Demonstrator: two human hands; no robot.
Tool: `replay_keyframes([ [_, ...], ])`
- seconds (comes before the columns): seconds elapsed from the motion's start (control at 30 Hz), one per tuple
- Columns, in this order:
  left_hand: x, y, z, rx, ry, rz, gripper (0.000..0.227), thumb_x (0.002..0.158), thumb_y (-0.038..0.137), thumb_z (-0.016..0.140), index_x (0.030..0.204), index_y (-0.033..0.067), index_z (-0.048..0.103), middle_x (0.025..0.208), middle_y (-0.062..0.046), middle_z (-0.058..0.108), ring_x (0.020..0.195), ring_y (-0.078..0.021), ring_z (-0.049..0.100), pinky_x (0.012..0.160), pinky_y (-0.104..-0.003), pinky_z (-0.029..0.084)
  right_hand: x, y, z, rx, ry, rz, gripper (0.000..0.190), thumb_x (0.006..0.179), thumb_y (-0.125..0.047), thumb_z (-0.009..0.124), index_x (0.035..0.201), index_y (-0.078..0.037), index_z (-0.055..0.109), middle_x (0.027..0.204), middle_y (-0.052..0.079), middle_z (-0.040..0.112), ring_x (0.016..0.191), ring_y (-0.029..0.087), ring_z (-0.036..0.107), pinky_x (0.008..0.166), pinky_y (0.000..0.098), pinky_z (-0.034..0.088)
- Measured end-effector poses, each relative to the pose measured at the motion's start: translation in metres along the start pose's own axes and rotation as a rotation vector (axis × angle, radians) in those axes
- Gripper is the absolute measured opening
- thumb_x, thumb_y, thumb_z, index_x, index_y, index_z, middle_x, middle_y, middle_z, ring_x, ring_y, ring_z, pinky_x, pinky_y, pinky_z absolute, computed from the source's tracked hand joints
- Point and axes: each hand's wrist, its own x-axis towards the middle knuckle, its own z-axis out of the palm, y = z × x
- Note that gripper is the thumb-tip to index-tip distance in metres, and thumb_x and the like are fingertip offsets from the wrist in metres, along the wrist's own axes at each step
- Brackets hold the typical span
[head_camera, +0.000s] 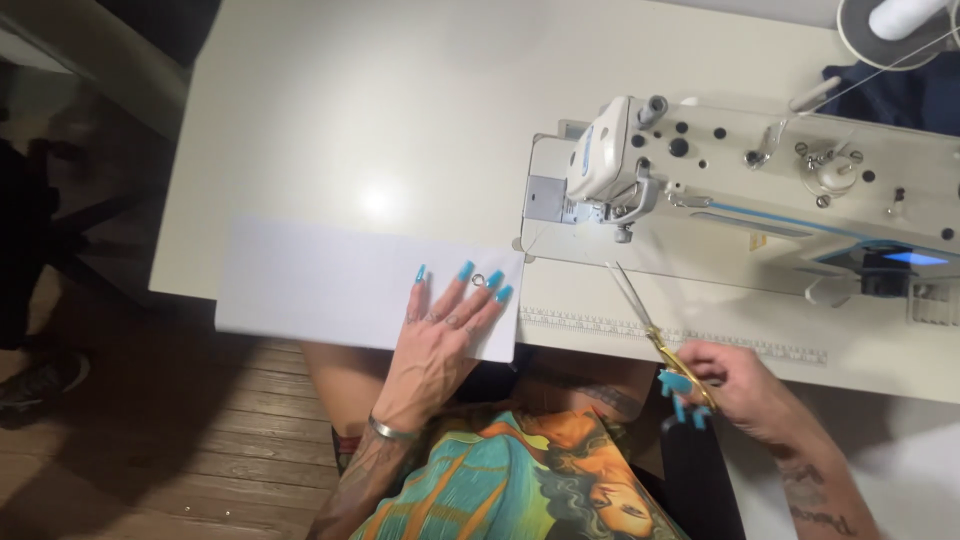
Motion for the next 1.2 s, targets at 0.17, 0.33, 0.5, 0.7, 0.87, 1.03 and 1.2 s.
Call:
replay_keyframes([
  [0.17,-0.018,0.011,0.000,-0.043,-0.075,-0.001,0.059,0.079,-0.007,0.033,0.135,0.0086,0.022,0.133,-0.009,0.038,0.125,-0.0301,0.034,0.104,-0.052,0.018,0.022,0.029,0.003,-0.158,-0.150,-0.221,0.027,0.065,-0.032,0.069,0.064,-0.009,0.054,0.058,0.003,0.057,0.056,0.013,0.056,0.058,0.0251,0.043],
  [0.33,-0.020,0.015,0.002,-0.089,-0.113,0.015,0.076,0.066,-0.021,0.028,0.137,0.0053,0.014,0.140,-0.011,0.025,0.129,-0.0294,0.028,0.107,-0.049,0.016,0.019,0.007,0.007,-0.149,-0.167,-0.207,0.012,0.069,-0.014,0.055,0.059,-0.007,0.056,0.057,0.004,0.063,0.056,0.012,0.058,0.055,0.0235,0.042],
  [0.5,-0.015,0.016,0.008,-0.065,-0.002,-0.083,0.050,0.083,0.007,0.040,0.132,0.0156,0.035,0.131,-0.005,0.044,0.124,-0.0268,0.034,0.097,-0.052,0.028,0.036,-0.001,0.006,-0.123,-0.214,-0.165,0.035,0.073,-0.033,0.063,0.072,0.002,0.061,0.056,0.015,0.065,0.044,0.018,0.051,0.045,0.0274,0.041],
  [0.7,0.004,0.018,0.020,-0.059,0.026,0.030,0.047,0.084,0.013,0.043,0.130,0.0198,0.038,0.133,-0.004,0.041,0.127,-0.0290,0.030,0.100,-0.058,0.020,0.041,-0.001,-0.005,-0.095,-0.191,-0.194,0.033,0.073,-0.031,0.065,0.073,0.001,0.061,0.057,0.014,0.065,0.044,0.018,0.050,0.044,0.0264,0.041],
  [0.87,0.010,0.011,0.011,-0.118,-0.056,0.089,0.042,0.086,0.016,0.035,0.127,0.0176,0.041,0.131,-0.004,0.043,0.126,-0.0298,0.031,0.095,-0.062,0.019,0.053,0.003,-0.020,-0.067,-0.190,-0.251,0.028,0.070,-0.027,0.068,0.073,-0.001,0.059,0.058,0.010,0.065,0.048,0.016,0.051,0.047,0.0259,0.041],
  [1.03,0.008,0.012,0.003,-0.131,-0.071,0.062,0.049,0.081,0.013,0.040,0.130,0.0174,0.039,0.135,-0.003,0.038,0.127,-0.0294,0.028,0.093,-0.063,0.018,0.078,0.023,-0.029,-0.048,-0.263,-0.307,0.019,0.072,-0.019,0.067,0.073,-0.001,0.059,0.060,0.006,0.064,0.053,0.014,0.053,0.050,0.0232,0.042],
  [1.2,0.001,0.014,0.020,-0.113,-0.129,0.019,0.051,0.082,0.011,0.036,0.132,0.0202,0.034,0.140,0.003,0.030,0.131,-0.0260,0.020,0.096,-0.065,0.013,0.052,0.006,-0.033,-0.017,-0.294,-0.267,0.033,0.068,-0.032,0.069,0.073,-0.001,0.059,0.059,0.010,0.065,0.050,0.014,0.049,0.045,0.0242,0.040],
])
